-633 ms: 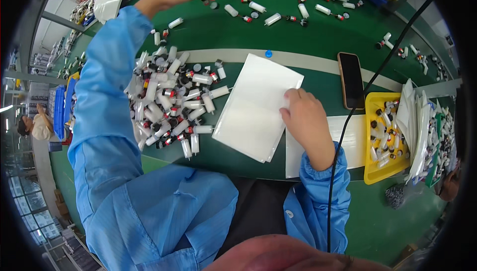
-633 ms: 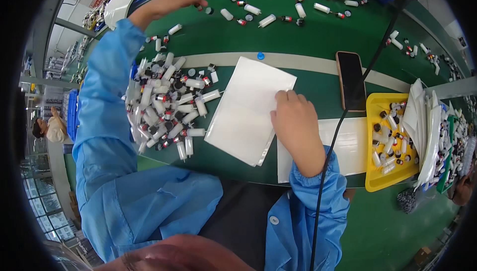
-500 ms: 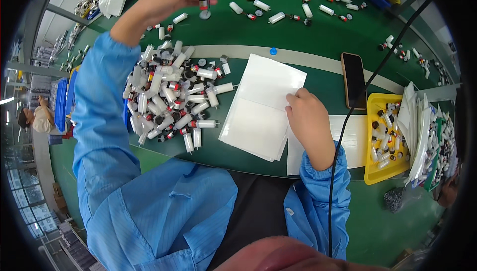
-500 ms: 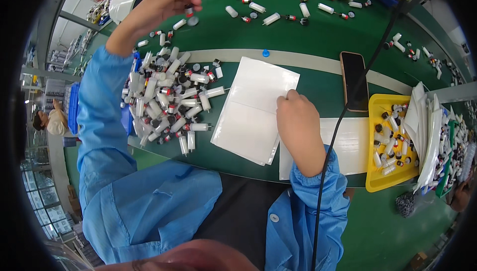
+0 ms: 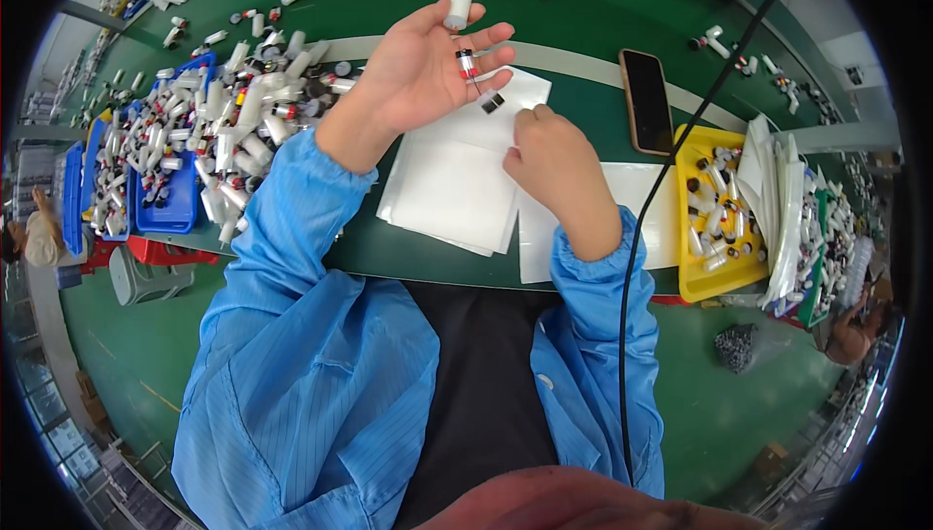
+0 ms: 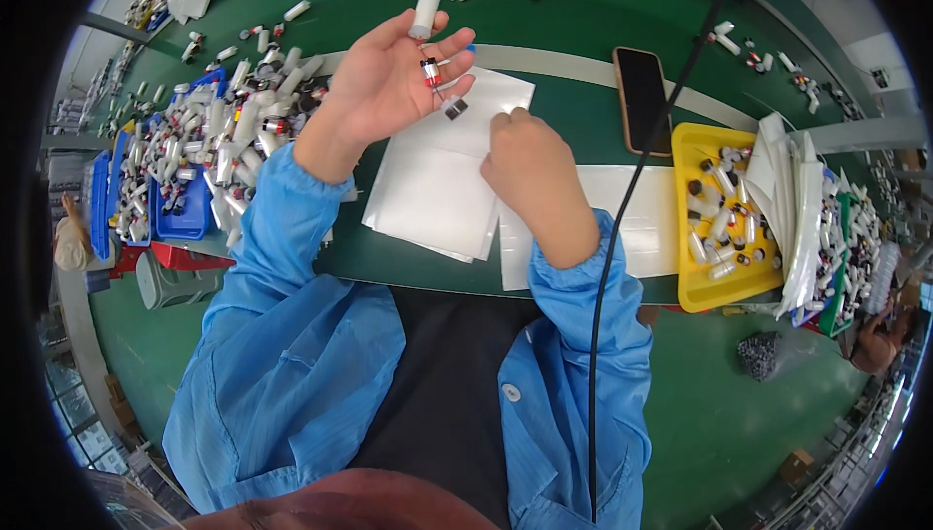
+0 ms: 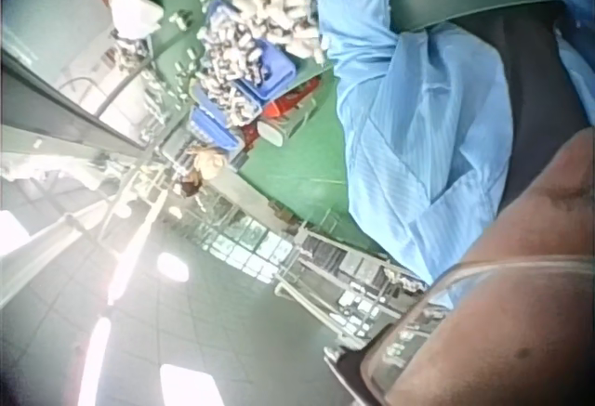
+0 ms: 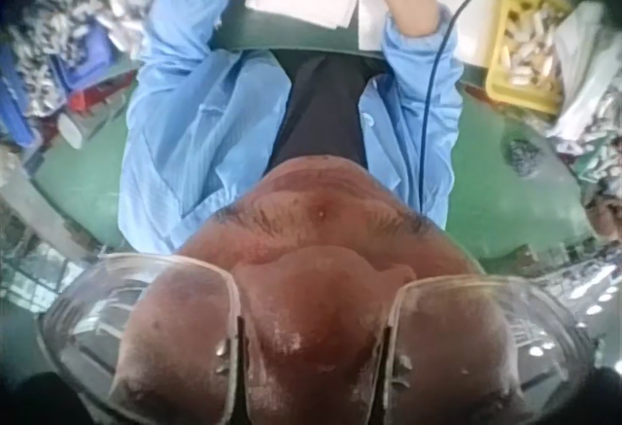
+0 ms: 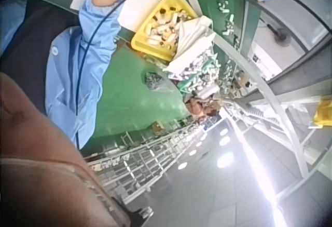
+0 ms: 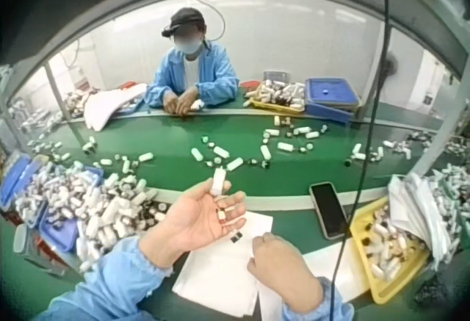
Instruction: Assembling small electronic components by manual dexterity.
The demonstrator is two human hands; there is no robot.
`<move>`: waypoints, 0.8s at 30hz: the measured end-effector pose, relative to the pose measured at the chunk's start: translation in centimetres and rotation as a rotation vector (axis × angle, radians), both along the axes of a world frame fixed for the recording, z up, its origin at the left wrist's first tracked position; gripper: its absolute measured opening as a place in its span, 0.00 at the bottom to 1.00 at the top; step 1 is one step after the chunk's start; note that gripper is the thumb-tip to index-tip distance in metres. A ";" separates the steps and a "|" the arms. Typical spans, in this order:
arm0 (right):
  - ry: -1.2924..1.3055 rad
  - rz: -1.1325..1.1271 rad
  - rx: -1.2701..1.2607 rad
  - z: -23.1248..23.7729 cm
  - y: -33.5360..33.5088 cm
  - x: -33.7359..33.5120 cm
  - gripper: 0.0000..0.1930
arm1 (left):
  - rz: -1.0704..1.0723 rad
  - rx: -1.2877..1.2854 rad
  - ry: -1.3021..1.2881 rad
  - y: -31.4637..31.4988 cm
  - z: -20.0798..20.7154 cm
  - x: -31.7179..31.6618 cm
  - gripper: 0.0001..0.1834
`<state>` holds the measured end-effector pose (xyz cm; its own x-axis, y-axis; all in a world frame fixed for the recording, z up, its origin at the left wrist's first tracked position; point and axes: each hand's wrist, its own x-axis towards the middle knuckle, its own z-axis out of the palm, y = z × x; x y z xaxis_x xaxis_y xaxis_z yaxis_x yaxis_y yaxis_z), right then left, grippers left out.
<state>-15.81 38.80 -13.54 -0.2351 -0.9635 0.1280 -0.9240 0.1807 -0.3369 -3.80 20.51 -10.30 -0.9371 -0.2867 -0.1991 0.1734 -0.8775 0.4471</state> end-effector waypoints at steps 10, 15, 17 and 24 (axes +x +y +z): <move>-0.219 -0.208 -0.262 1.5 -1.3 -0.9 0.19 | 0.056 -0.079 -0.163 -0.9 -4.3 -1.2 0.24; -0.445 -0.055 -0.658 -2.2 -4.1 1.0 0.26 | -0.096 -0.017 0.130 -0.4 -4.9 -1.3 0.25; -0.584 -0.082 -0.731 -3.4 -4.1 0.8 0.25 | -0.143 0.003 0.170 -0.2 -4.7 -1.5 0.24; -0.603 -0.043 -0.872 -4.3 -4.4 0.0 0.23 | -0.089 -0.805 -0.127 0.3 -4.7 -1.3 0.23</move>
